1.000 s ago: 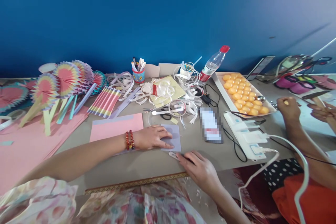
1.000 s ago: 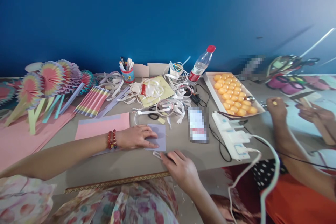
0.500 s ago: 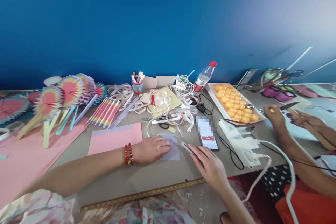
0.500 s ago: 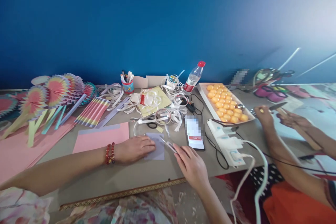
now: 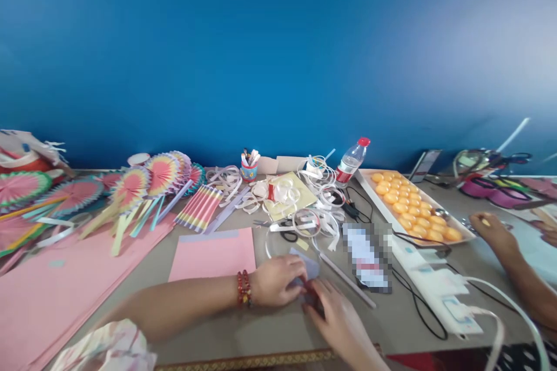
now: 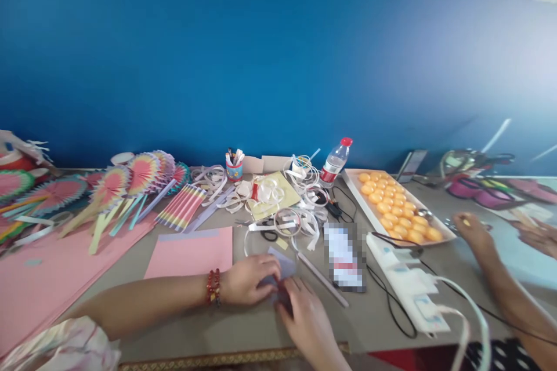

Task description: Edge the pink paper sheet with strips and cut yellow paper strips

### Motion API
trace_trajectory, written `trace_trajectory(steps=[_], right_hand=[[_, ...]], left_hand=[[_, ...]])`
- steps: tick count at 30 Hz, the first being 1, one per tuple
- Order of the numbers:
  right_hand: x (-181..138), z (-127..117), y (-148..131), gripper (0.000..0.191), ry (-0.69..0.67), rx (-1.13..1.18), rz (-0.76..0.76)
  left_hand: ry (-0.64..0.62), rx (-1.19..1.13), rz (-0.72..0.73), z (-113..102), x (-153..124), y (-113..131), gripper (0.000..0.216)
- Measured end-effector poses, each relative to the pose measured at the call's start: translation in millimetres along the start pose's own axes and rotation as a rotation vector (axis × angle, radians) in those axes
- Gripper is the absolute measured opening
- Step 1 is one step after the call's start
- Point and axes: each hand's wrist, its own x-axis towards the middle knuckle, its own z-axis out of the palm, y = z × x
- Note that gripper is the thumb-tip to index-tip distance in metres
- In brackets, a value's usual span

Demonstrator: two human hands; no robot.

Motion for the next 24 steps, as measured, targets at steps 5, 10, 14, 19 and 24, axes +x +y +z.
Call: trace_trajectory(steps=[5,10,14,19,24], right_hand=[[6.3,4.7,2.0,0.020,-0.009,0.036,0.011],[9.7,-2.3,-6.5,0.019,0.000,0.064,-0.029],[15.1,-14.5,1.1,0.013,0.016,0.160,-0.067],[27.1,-34.6,28.6,0.013,0.138,0.220,0.028],[48.2,-47.1,23.7,0.020,0.067,0.352,0.096]], left_hand=[[0.161,-0.378,-0.046,6.4,22.5,4.0,0.035],[0.292,-0.646,-0.033,7.0,39.8,15.4,0.044],[0.280,-0.610,-0.006,-14.9,33.2,28.9,0.045],[0.353,-0.301,0.014,-71.3,-10.7,34.4,0.042],[0.263,0.144,-0.030,-106.0,-85.6,15.9,0.023]])
